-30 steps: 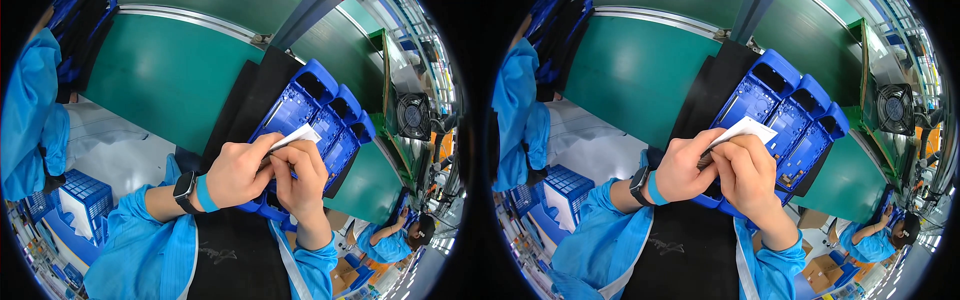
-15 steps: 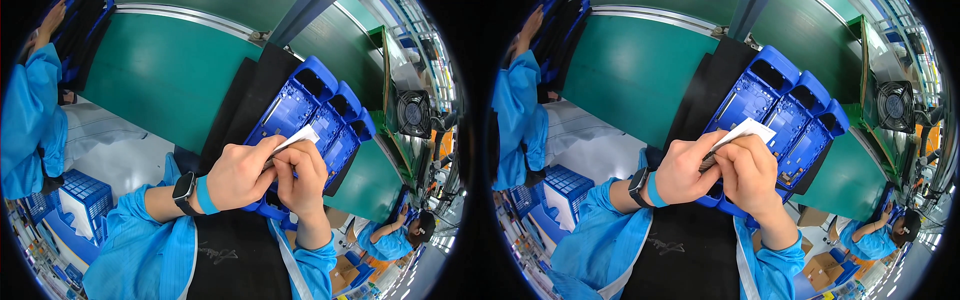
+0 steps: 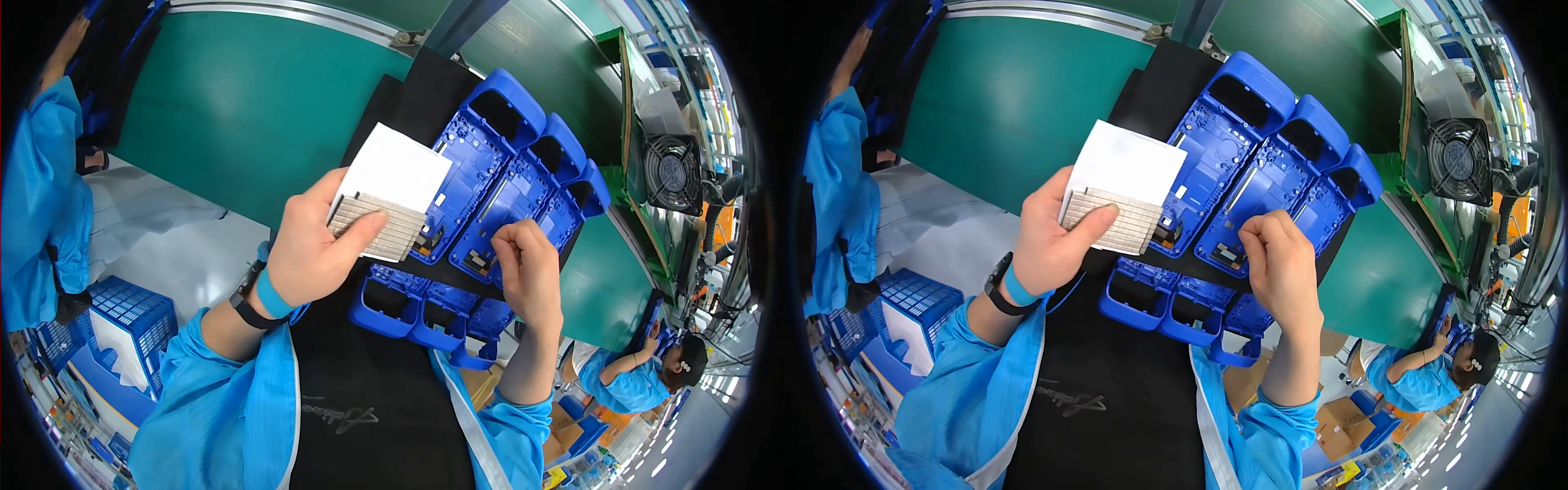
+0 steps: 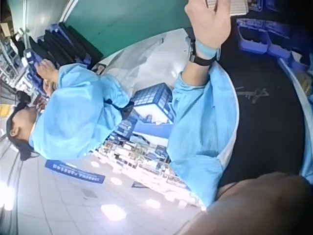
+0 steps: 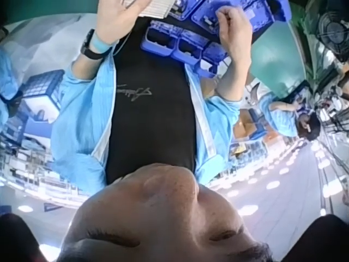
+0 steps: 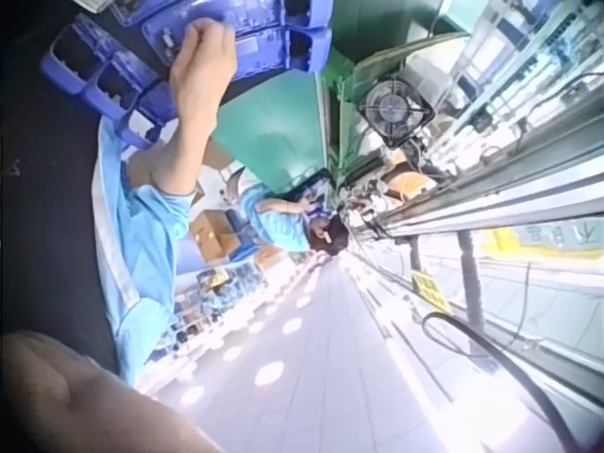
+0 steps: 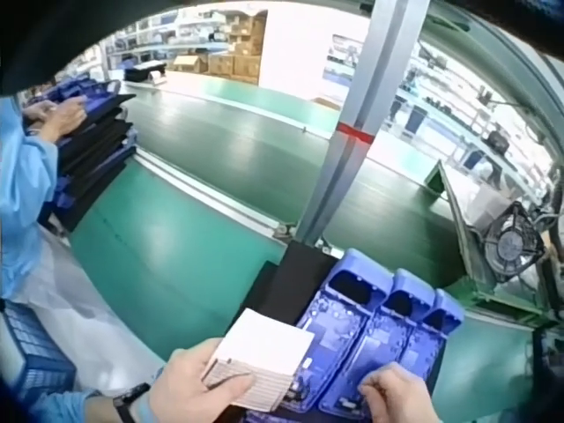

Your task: The person peels small adhesive pads from a sheet by hand and applies them inside plastic device housings resting on trays along an assembly line.

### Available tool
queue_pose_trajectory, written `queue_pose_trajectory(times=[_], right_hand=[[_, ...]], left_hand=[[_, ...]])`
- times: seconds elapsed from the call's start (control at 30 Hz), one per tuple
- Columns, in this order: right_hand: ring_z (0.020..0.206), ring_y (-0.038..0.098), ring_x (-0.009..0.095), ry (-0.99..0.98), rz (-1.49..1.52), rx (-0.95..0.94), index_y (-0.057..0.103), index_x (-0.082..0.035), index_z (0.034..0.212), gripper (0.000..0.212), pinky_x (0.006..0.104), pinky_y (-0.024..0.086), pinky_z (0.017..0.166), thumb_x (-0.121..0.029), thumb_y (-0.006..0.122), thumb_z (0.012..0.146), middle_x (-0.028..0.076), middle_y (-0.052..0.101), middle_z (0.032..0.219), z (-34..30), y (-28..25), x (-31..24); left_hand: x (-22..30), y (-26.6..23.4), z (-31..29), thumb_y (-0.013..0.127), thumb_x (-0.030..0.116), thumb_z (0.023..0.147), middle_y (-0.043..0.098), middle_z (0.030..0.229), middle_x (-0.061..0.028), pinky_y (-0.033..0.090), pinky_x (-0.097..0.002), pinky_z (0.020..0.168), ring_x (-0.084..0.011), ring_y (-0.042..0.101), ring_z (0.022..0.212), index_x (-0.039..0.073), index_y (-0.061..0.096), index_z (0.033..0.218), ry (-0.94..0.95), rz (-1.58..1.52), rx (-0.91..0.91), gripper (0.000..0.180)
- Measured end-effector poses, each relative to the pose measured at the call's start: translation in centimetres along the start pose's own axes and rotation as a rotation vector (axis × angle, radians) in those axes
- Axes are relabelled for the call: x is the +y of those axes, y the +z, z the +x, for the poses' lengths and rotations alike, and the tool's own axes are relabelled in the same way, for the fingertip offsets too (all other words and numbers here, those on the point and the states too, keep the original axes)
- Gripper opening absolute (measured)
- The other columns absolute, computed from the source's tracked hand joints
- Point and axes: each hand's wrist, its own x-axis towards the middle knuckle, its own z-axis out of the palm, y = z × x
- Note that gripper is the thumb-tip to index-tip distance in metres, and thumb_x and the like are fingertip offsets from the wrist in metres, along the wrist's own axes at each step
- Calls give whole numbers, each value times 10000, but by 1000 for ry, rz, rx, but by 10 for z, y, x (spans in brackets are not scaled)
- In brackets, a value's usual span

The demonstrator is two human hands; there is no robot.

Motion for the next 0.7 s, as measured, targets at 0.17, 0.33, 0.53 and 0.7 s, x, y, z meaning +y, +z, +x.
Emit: queue_pose_trajectory(times=[0.17, 0.33, 0.53, 0.7], right_hand=[[674, 561, 205, -37, -39, -11, 617, 21, 889, 21, 304, 463, 625, 38, 626, 895, 104, 570, 819, 4, 3, -7], [683, 586, 235, -60, -128, -29, 629, 22, 885, 16, 322, 474, 635, 24, 644, 881, 119, 585, 817, 12, 5, -9], [650, 582, 225, -36, -124, -41, 641, 21, 885, 16, 319, 469, 609, 19, 651, 873, 117, 593, 810, 13, 6, -7], [635, 570, 181, -7, -96, -25, 657, 27, 873, 24, 293, 461, 596, 28, 675, 856, 98, 591, 792, 13, 8, -10]], left_hand=[[-2, 2, -2, 679, 62, 918, 737, 1042, -198, 565, -331, 827, -239, 727, 960, -80, 584, 1195, 10, -40, -5, 325], [1, 3, -1, 676, 67, 922, 734, 1054, -205, 566, -334, 827, -247, 726, 966, -82, 579, 1201, 9, -54, -12, 331], [0, 1, -1, 680, 82, 924, 732, 1063, -206, 567, -338, 835, -254, 725, 979, -83, 578, 1209, -18, -47, -17, 345], [-1, 1, 0, 680, 75, 923, 732, 1066, -206, 565, -335, 841, -249, 723, 981, -83, 576, 1226, -24, -59, -29, 358]])
